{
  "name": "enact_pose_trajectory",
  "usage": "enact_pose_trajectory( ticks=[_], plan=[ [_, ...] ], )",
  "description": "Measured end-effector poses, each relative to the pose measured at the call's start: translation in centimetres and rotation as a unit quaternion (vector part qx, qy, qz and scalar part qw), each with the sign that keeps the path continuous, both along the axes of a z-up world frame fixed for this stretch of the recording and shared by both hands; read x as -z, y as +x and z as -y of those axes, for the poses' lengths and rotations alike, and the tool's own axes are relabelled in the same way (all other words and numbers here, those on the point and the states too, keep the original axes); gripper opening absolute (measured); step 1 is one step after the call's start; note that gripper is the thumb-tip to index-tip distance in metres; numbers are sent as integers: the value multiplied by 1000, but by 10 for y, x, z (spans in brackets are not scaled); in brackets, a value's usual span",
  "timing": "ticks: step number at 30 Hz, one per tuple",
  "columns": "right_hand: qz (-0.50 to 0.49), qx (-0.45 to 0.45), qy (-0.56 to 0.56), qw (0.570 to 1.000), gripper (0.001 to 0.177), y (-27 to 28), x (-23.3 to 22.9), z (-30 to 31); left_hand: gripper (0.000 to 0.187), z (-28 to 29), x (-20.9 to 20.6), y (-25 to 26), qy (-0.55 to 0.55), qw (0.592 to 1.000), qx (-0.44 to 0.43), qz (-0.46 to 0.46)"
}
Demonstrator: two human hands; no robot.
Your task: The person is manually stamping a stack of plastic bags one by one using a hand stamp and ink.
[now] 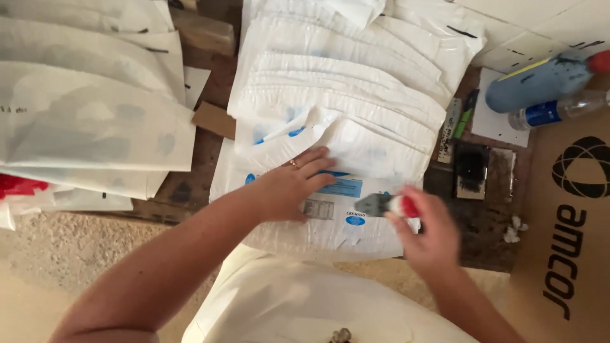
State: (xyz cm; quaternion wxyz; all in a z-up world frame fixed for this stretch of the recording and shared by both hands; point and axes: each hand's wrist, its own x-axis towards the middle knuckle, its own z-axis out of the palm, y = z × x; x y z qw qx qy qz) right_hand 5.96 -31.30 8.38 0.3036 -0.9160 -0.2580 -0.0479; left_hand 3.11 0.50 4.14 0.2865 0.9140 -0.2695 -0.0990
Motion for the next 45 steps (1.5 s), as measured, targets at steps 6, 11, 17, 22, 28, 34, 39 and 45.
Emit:
enact_pose_trajectory(
  ticks=[6, 11, 17, 22, 28, 34, 39, 45],
  plan=[
    [88, -41, 20, 995, 47, -15, 32, -44, 82, -16, 4, -11, 48, 998, 45, -23],
    [-79, 11, 169, 982, 56, 11, 8, -29, 38, -10, 24, -18, 27, 999, 8, -43],
    [-68, 65, 261, 961, 59, -1, -54, -26, 12, -4, 25, -17, -32, 996, -71, -46],
    [-39, 44, 230, 971, 63, -29, -43, -17, 20, -10, 10, -8, -108, 979, -142, -102],
    [37, 7, 80, 996, 52, -43, 10, -50, 24, -6, 24, 2, -185, 941, -266, -99],
    [61, -38, 16, 997, 47, -33, 22, -58, 28, -15, -9, -18, -377, 902, -184, -99],
    [-171, 28, 179, 968, 61, 16, 43, -22, 34, -22, -29, -39, -153, 984, 29, -85],
    [-123, 88, 253, 956, 61, 16, -16, -12, 69, -12, -6, -42, 4, 997, 5, -71]
  ],
)
